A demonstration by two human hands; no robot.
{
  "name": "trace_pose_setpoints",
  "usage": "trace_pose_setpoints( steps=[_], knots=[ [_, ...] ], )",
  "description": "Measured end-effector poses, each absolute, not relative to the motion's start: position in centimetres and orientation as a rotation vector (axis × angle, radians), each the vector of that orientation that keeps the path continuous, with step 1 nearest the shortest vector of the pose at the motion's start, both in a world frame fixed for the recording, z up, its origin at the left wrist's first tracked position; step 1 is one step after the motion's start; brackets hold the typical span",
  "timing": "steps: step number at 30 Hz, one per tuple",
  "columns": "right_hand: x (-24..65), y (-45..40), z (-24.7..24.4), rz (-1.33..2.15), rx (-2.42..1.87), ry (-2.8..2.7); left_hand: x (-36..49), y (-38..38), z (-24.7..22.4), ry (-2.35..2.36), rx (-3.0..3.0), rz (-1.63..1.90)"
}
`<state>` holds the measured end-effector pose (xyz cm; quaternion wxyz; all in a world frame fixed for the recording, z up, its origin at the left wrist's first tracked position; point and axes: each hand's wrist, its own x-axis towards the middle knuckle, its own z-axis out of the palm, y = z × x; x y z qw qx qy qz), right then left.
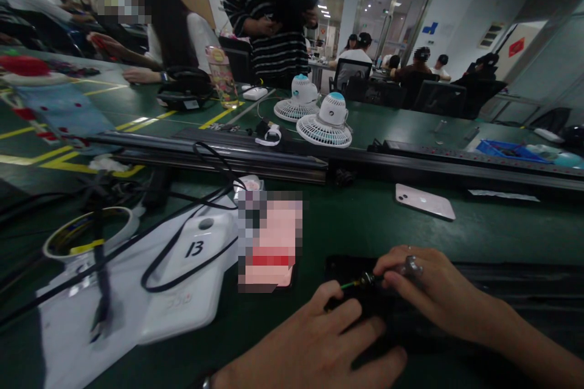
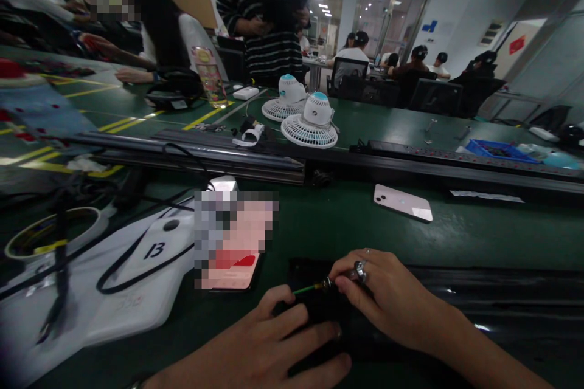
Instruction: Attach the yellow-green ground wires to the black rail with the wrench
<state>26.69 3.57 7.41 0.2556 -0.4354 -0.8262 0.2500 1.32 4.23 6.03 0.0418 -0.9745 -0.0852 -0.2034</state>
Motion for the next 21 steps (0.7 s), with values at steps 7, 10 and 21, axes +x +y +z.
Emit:
trace_pose_setpoints(
  steps=[7, 10, 21],
  knots=[
    [27.1, 3.8, 7.2, 0.682, -1.242, -2.228, 1.4, 4.1, 6.0, -0.268, -2.997, -0.637],
    [27.3, 3.9, 7.5, 0.666, -1.243, -2.251, 1.4, 4.2, 6.1, -0.275, -2.994, -0.627],
    [27.1, 3.8, 9.1, 0.833, -1.263, -2.175, 1.4, 4.2, 5.9, -0.26, -2.988, -0.62]
  ],
)
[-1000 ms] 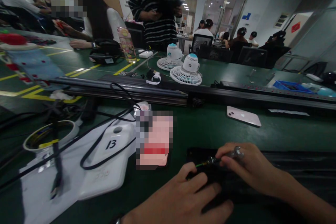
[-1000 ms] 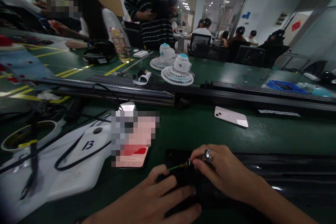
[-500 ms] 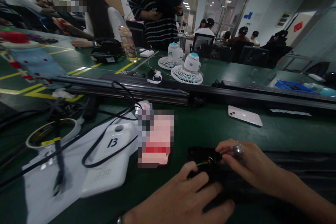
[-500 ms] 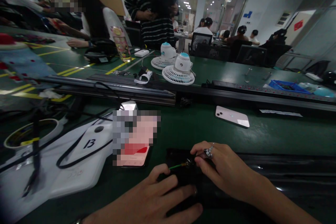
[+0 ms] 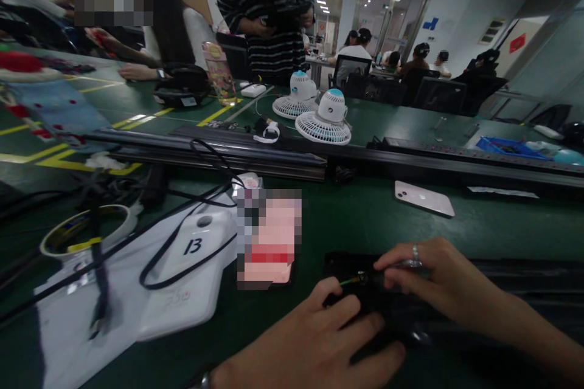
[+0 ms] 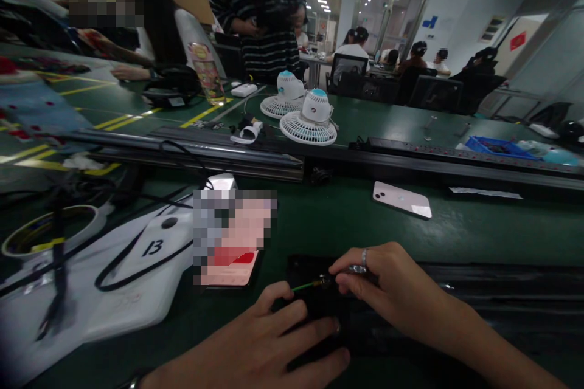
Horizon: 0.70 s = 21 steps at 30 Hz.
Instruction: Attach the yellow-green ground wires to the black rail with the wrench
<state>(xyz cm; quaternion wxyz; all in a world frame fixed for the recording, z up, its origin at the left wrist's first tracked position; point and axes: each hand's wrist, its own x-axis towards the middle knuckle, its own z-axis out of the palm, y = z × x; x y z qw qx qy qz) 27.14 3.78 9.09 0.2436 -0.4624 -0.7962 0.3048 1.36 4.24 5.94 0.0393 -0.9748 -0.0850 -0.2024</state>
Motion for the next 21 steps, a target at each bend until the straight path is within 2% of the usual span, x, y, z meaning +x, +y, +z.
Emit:
trace_pose_setpoints(
  steps=[21],
  knots=[
    [26.92, 3.57, 9.42, 0.722, -1.302, -2.142, 1.48, 4.19, 6.03, -0.258, -2.986, -0.621]
  ],
)
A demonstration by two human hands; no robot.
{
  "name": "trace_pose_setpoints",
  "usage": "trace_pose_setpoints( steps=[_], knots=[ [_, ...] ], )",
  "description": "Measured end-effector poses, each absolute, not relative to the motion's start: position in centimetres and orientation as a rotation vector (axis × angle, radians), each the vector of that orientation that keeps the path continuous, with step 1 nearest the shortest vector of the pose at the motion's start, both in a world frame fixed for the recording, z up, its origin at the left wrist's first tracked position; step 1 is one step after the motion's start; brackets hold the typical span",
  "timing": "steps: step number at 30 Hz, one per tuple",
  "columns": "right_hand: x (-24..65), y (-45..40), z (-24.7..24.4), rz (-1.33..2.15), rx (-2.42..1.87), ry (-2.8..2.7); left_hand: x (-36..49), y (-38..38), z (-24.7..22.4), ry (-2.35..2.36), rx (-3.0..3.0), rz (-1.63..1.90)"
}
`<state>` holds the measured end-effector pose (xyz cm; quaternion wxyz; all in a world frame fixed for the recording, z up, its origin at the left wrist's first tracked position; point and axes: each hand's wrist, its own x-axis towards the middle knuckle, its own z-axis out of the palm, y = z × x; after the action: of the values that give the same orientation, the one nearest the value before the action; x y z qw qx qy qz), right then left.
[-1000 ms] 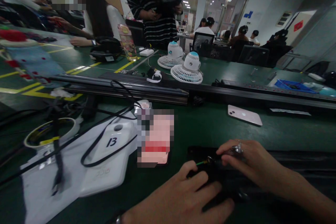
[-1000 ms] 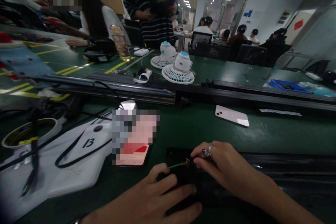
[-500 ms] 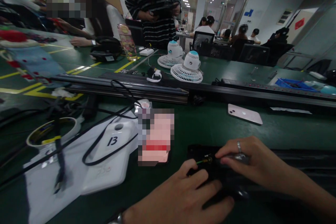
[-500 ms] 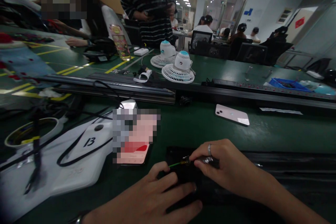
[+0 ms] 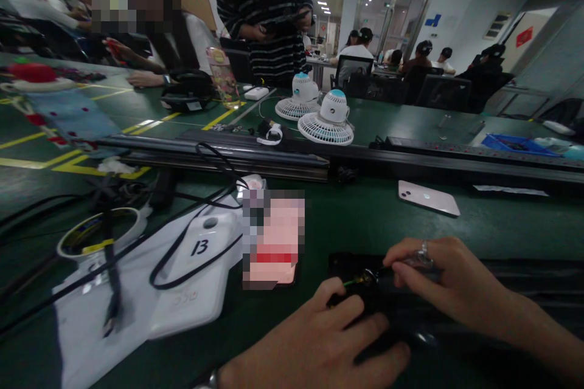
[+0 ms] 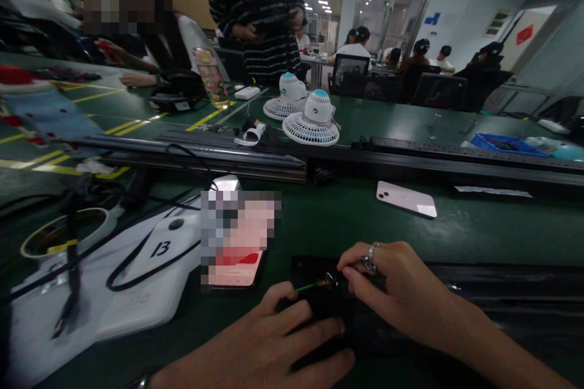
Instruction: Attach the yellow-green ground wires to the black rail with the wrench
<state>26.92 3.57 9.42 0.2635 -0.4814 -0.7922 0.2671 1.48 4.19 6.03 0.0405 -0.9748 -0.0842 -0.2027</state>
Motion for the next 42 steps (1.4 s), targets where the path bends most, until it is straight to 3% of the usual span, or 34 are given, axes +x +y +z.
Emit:
trace_pose_setpoints(
  steps=[42],
  knots=[
    [26.5, 2.9, 7.3, 0.649, -1.337, -2.219, 0.9, 4.4, 5.5, -0.275, -2.972, -0.638]
  ],
)
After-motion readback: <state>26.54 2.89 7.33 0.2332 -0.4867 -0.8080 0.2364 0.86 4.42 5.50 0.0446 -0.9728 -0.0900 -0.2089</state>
